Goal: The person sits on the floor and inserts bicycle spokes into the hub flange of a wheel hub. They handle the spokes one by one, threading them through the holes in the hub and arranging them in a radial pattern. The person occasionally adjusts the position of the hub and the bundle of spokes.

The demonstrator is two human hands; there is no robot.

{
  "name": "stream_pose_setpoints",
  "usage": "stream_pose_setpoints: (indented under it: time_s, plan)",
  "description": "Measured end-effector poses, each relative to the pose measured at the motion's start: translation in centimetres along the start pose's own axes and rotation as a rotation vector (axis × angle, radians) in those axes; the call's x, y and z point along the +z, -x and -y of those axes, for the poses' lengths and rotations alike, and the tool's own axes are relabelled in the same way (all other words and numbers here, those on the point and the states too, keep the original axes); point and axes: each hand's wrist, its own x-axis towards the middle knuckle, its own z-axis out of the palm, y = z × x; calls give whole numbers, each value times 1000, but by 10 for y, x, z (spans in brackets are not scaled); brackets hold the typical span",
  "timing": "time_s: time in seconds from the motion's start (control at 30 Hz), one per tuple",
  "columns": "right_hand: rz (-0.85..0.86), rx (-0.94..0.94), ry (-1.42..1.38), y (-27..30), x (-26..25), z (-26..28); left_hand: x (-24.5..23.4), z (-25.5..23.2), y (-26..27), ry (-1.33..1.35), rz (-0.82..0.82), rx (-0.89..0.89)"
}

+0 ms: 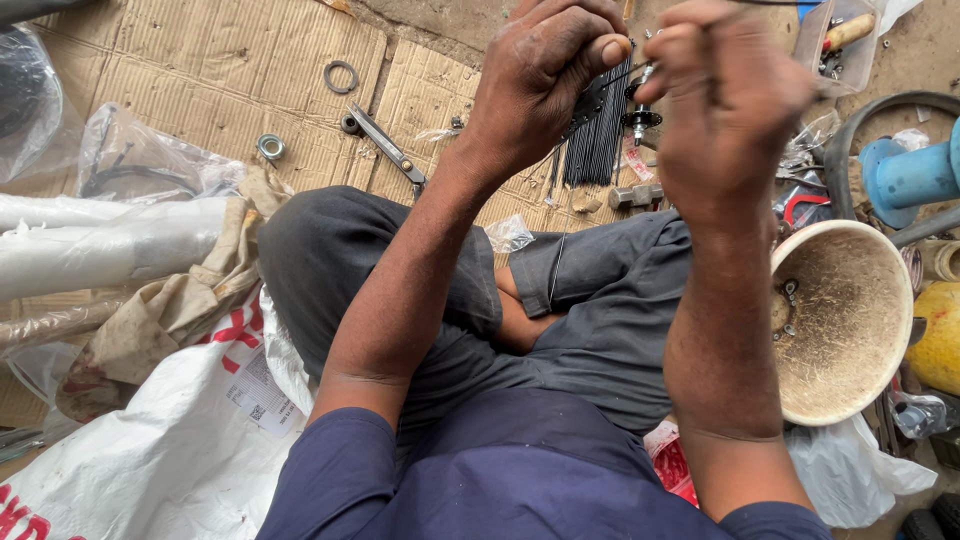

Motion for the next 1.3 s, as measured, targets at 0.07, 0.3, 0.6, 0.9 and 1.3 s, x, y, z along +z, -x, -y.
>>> stream_pose_setpoints:
  time_s: [0.07,0.3,0.6,0.9,1.3]
  plan:
    - [116,-48,196,-3,-8,9,-1,3,-2,12,4,35]
    - [220,26,109,-5,-26,20,-1,7,-2,-37,-7,58]
    - [-99,583,-255,62,20,-111,-10,8,2,-70,-59,-27]
    - [302,1342,-32,181,142,-219,-19,11,-6,-99,-7,-72]
    - [-119,199,-356,106,129,-57,-8,24,-5,-185,-96,-123]
